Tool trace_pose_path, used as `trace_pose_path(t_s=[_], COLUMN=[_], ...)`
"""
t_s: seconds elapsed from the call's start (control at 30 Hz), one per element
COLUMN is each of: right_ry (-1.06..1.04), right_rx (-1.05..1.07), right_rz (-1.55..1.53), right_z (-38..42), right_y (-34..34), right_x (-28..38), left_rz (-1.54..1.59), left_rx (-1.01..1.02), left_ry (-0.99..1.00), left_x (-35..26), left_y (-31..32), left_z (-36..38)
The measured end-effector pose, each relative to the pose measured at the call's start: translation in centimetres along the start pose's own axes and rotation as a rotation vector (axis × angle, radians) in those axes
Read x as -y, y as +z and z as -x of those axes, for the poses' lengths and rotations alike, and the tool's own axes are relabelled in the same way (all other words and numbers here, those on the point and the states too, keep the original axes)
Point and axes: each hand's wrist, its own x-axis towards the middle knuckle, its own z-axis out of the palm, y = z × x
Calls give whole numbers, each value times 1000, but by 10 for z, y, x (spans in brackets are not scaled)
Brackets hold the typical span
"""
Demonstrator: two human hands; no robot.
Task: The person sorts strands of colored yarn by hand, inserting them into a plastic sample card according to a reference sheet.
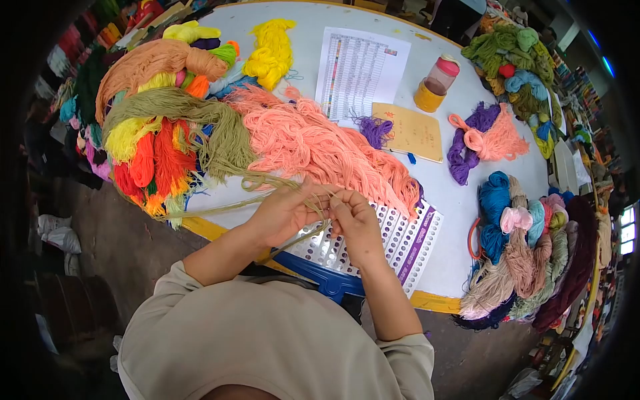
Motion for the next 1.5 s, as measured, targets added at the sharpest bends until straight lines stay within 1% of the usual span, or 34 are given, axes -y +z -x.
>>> trace_pose_path(t_s=[0.13, 0.2, 0.3, 0.33, 0.4, 0.53, 0.6, 0.73, 0.83, 0.9, 0.93, 1.0, 1.03, 1.1, 1.13, 1.17, 1.2, 1.23, 1.27, 1.3, 1.33, 1.37, 1.4, 1.43, 1.47, 1.5], right_ry=[6, -45, -69, -70, -75, -74, -125, -164, -113, -1, -1, 38, 40, 126, 127, 130, 135, 43, -217, -476, -529, -517, -525, -521, -545, -569], right_rx=[-11, 22, 60, 60, -45, -9, 47, 25, -5, -39, -39, -5, -5, 161, 161, 153, 143, 87, -72, -231, -298, -562, -258, -208, -186, -163], right_rz=[41, 196, 242, 242, 66, 158, 262, 161, 101, -101, -100, -235, -234, -305, -304, -159, -14, -7, 117, 241, -38, -203, -423, -461, -509, -558], right_z=[1, 1, -1, -1, 0, 0, -2, 1, 3, 4, 4, 4, 4, 5, 8, 14, 19, 22, 19, 17, 19, 28, 42, 54, 71, 88], right_y=[3, 4, 0, 1, 6, 5, 3, 7, 7, 5, 3, -3, -6, -10, -9, -8, -8, -25, -49, -75, -97, -107, -156, -212, -238, -259], right_x=[2, 1, -6, -6, -4, -4, -9, -3, 0, 1, 1, -1, 0, 4, 9, 15, 20, 21, 18, 17, 27, 43, 45, 39, 47, 56], left_rz=[-13, -12, -41, -22, -2, 6, -6, 42, 61, 70, 85, 101, 86, 73, 3, -67, -63, 56, 175, 359, 544, 359, 176, 223, 211, 225], left_rx=[-1, 3, -23, -2, 18, 25, 21, 20, 52, 75, 63, 51, 87, 123, 65, 6, 6, 136, 265, 280, 292, 20, -345, -199, -210, -333], left_ry=[2, 2, -2, -2, 0, -4, -11, -10, -26, -33, -26, -18, -43, -68, -53, -38, -40, -107, -174, -166, -158, 78, 319, 379, 456, 532], left_x=[1, 3, 7, 7, 7, 11, 14, 11, 10, 9, 7, 3, 1, -5, -9, -13, -17, -25, -34, -50, -69, -87, -110, -136, -159, -181], left_y=[2, 2, 0, 0, 0, -3, -5, -2, -5, -6, -4, -4, -6, -4, 1, 3, -3, -15, -30, -42, -55, -73, -63, -88, -108, -123], left_z=[1, 0, -2, -1, -1, -2, -4, -2, -2, -2, -1, -1, 0, 2, 4, 5, 7, 15, 24, 38, 56, 72, 84, 100, 119, 140])
